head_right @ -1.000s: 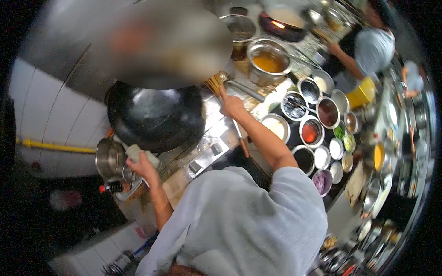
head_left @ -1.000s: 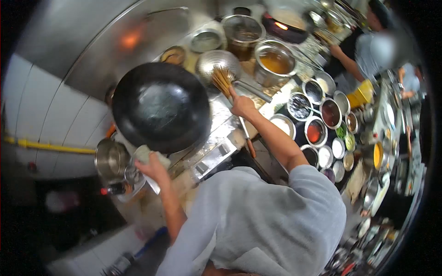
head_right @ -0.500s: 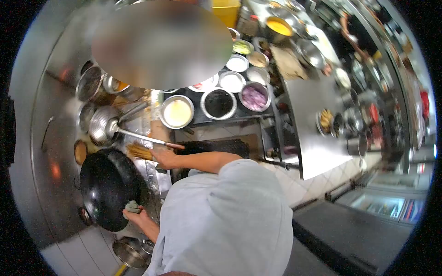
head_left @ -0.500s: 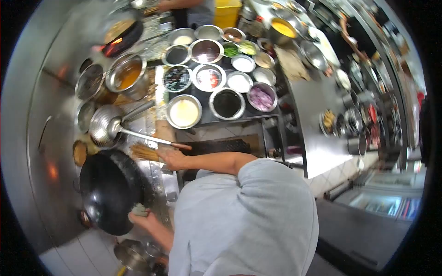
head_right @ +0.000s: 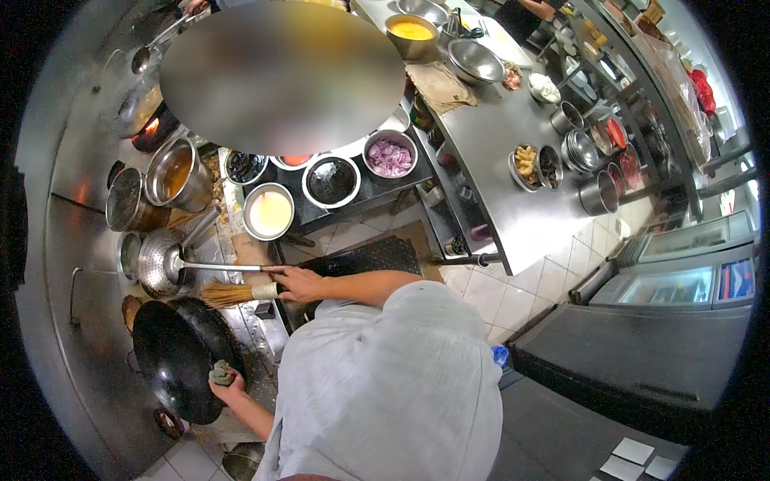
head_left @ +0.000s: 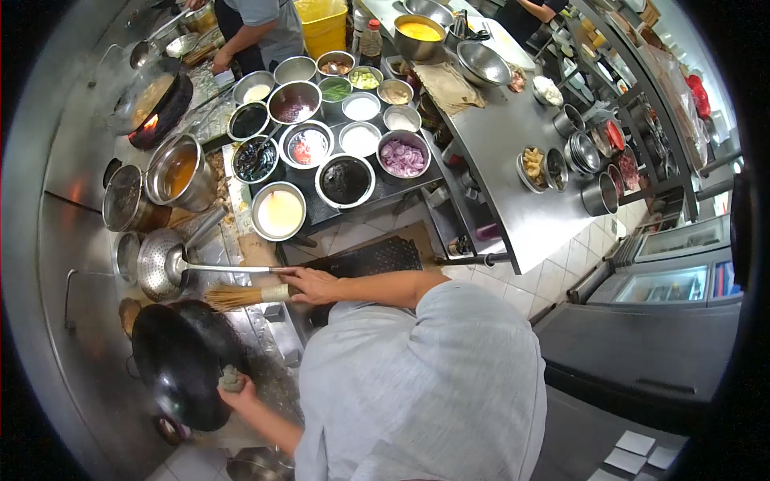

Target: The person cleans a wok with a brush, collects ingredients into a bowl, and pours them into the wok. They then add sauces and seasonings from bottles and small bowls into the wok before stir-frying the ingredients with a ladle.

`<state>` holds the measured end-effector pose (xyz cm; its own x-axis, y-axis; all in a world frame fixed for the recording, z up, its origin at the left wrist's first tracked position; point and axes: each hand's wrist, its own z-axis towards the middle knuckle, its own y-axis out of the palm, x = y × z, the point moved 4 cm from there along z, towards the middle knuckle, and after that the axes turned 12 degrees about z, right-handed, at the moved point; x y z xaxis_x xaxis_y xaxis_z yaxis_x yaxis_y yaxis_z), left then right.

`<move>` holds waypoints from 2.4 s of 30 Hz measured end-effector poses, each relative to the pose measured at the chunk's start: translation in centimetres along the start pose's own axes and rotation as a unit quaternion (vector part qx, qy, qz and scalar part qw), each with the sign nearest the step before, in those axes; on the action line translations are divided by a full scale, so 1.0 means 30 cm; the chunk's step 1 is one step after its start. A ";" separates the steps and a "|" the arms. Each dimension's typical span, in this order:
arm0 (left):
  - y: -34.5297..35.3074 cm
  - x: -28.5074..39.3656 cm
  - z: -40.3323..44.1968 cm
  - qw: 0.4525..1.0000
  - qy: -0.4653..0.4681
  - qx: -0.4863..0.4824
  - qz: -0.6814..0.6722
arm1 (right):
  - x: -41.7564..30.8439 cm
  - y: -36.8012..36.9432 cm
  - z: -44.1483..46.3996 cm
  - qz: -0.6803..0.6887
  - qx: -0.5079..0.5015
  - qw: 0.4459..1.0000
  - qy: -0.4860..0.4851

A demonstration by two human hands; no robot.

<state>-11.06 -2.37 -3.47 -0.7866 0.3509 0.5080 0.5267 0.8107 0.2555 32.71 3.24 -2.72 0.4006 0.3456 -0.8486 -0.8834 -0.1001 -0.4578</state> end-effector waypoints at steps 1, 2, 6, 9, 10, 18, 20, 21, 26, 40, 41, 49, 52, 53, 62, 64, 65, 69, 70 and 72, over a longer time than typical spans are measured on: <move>0.007 -0.009 -0.024 1.000 0.002 0.000 -0.004 | 0.050 0.005 -0.022 -0.001 -0.084 0.992 0.097; 0.007 -0.012 -0.047 0.998 0.033 0.042 -0.014 | 0.092 0.015 -0.054 -0.004 -0.165 0.967 0.192; 0.026 -0.024 -0.175 0.996 0.065 0.046 -0.042 | 0.193 -0.013 -0.168 -0.060 -0.243 0.933 0.258; 0.019 -0.065 -0.152 0.997 0.075 0.018 -0.028 | 0.219 -0.040 -0.191 -0.056 -0.270 0.915 0.294; 0.013 -0.086 -0.126 0.996 0.076 0.021 -0.036 | 0.220 -0.041 -0.194 -0.059 -0.277 0.915 0.289; 0.044 -0.089 -0.026 0.988 0.124 0.070 -0.053 | 0.229 -0.058 -0.080 -0.030 -0.143 0.925 0.352; 0.039 -0.101 0.011 0.985 0.165 0.017 -0.049 | 0.218 -0.062 -0.040 -0.014 -0.097 0.915 0.391; 0.050 -0.100 -0.014 0.984 0.166 0.020 -0.053 | 0.217 -0.052 -0.029 -0.015 -0.102 0.916 0.389; 0.096 -0.088 -0.141 0.991 0.109 0.059 -0.055 | 0.220 0.001 0.055 0.005 -0.151 0.920 0.361; 0.069 -0.115 -0.060 0.991 0.100 0.034 -0.081 | 0.189 0.056 0.201 -0.046 -0.222 0.936 0.267; 0.072 -0.125 -0.055 0.991 0.102 0.025 -0.086 | 0.118 0.031 0.230 0.009 -0.258 0.920 0.296; 0.171 -0.137 -0.162 0.988 0.108 0.013 -0.110 | 0.095 0.080 0.269 0.105 -0.295 0.889 0.335; 0.188 -0.133 -0.160 0.981 0.139 0.058 -0.120 | 0.073 0.070 0.282 0.150 -0.290 0.882 0.339; 0.170 -0.145 -0.125 0.980 0.162 0.042 -0.111 | 0.089 0.071 0.284 0.135 -0.303 0.884 0.331; 0.194 -0.146 -0.135 0.964 0.202 0.090 -0.150 | 0.084 0.086 0.345 0.155 -0.246 0.884 0.366; 0.187 -0.148 -0.117 0.966 0.198 0.083 -0.143 | 0.011 0.071 0.383 0.058 -0.239 0.925 0.289; 0.183 -0.152 -0.109 0.969 0.194 0.076 -0.134 | 0.010 0.068 0.391 0.058 -0.238 0.925 0.289; 0.167 -0.159 -0.141 0.972 0.170 0.030 -0.161 | -0.022 0.062 0.371 0.273 -0.222 0.862 0.366; 0.140 -0.169 -0.124 0.974 0.160 -0.003 -0.161 | -0.053 0.045 0.358 0.340 -0.205 0.837 0.375; 0.091 -0.192 -0.189 0.969 0.185 -0.035 -0.158 | -0.131 -0.007 0.336 0.416 -0.172 0.812 0.372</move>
<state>-3.25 -4.85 -1.03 -0.7497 -0.1127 0.6521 0.3091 0.8117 0.4956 28.87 11.30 3.40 -0.1506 -0.6206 -0.7695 -0.8550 -0.3089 0.4166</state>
